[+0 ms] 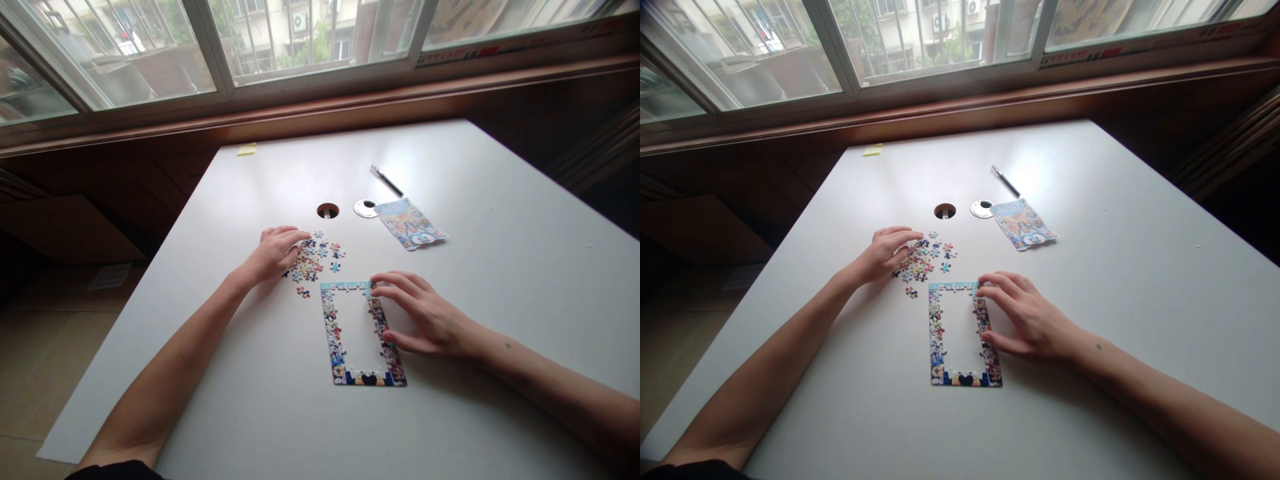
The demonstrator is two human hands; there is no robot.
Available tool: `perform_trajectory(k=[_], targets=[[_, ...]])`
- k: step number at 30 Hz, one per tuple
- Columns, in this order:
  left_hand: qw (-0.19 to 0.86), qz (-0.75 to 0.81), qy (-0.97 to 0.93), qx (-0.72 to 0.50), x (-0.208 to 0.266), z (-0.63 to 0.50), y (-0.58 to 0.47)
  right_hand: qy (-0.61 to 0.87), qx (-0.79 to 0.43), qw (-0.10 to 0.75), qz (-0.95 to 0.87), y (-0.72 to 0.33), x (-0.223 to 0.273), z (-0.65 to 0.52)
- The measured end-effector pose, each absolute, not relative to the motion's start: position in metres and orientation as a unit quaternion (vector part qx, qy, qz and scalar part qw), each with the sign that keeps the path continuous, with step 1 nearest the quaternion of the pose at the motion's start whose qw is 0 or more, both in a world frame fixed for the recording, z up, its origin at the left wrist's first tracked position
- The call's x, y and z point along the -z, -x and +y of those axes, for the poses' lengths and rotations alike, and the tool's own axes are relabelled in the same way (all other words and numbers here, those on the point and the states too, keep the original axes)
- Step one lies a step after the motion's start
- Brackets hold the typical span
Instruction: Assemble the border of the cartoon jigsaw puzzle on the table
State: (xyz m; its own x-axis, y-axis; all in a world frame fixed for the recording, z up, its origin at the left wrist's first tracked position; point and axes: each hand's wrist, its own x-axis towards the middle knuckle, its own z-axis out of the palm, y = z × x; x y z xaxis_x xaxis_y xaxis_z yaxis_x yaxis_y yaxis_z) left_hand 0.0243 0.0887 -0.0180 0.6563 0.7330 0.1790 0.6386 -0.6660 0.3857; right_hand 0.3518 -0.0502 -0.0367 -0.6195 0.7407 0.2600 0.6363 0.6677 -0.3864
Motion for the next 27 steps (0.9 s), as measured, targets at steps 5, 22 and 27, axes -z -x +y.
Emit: perform_trajectory(k=[5,22,27], targets=[[0.180,0.357,-0.907,-0.136,0.015,0.086,-0.026,0.384,-0.126,0.192,-0.894,-0.352,0.037,-0.050],[0.190,0.360,-0.909,-0.089,-0.005,0.100,0.002,0.382,-0.120,0.200,-0.894,-0.352,0.038,-0.051],[0.274,0.371,-0.887,-0.031,-0.014,0.105,0.020,0.385,-0.122,0.198,-0.893,-0.352,0.039,-0.050]])
